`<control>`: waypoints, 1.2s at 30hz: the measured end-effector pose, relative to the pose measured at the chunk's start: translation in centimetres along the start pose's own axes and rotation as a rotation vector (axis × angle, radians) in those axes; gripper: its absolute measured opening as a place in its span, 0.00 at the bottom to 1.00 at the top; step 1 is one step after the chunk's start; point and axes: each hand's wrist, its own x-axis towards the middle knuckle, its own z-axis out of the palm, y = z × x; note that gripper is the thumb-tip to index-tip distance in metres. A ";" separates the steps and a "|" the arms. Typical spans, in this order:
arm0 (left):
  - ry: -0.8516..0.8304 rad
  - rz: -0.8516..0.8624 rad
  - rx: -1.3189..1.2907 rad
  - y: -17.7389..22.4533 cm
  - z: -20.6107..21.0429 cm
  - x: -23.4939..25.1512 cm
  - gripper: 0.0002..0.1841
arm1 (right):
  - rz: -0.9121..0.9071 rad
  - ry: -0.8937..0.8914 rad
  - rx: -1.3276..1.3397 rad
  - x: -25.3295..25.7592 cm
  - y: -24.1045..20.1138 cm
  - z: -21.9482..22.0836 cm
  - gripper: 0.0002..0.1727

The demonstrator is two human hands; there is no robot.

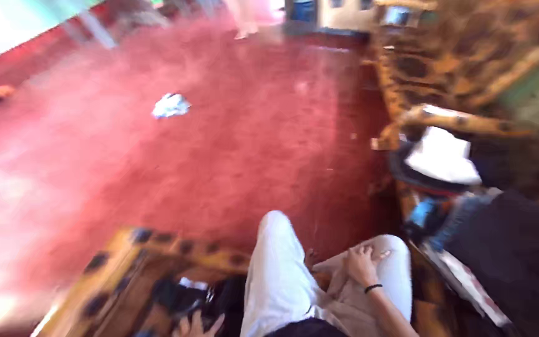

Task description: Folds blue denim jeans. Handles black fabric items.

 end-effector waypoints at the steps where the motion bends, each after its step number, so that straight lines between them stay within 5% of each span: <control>1: 0.141 0.019 -0.048 -0.9 1.8 0.1 0.45 | -0.039 -0.084 -0.029 1.5 -0.3 -0.2 0.30; 5: 0.112 -0.027 -0.209 -1.6 1.7 0.8 0.30 | -0.112 -0.340 -0.176 4.9 -1.6 2.0 0.31; 12: 0.002 -0.128 -0.608 -6.2 0.3 -0.5 0.23 | -0.172 -0.321 -0.169 5.5 -0.5 2.6 0.28; 16: 0.036 -0.274 -0.427 -8.5 -3.9 -2.3 0.20 | -0.160 -0.313 -0.159 5.2 0.0 2.4 0.27; 19: 0.070 -0.459 -0.175 -5.9 -8.2 -4.2 0.21 | -0.151 -0.309 -0.139 5.2 0.1 2.5 0.26; 21: 0.087 -0.334 -0.150 -3.9 -9.3 -4.9 0.23 | -0.150 -0.306 -0.125 5.2 0.0 2.4 0.26; 23: 0.015 -0.098 -0.234 -2.9 -7.3 -4.1 0.24 | -0.143 -0.309 -0.107 5.1 -0.2 2.2 0.26; 25: -0.226 0.015 -0.232 -0.5 -3.7 -3.3 0.34 | -0.145 -0.316 -0.089 5.2 -0.2 2.0 0.26; 28: -0.397 -0.068 -0.011 4.0 0.7 -3.7 0.50 | -0.157 -0.329 -0.066 5.2 -0.2 1.7 0.27; 33: -0.222 -0.092 -0.023 3.5 2.8 -3.5 0.26 | -0.183 -0.314 -0.036 5.2 0.0 1.6 0.26; 36: -0.167 -0.097 -0.105 2.9 2.9 -4.0 0.23 | -0.210 -0.339 -0.038 5.4 -0.1 1.7 0.26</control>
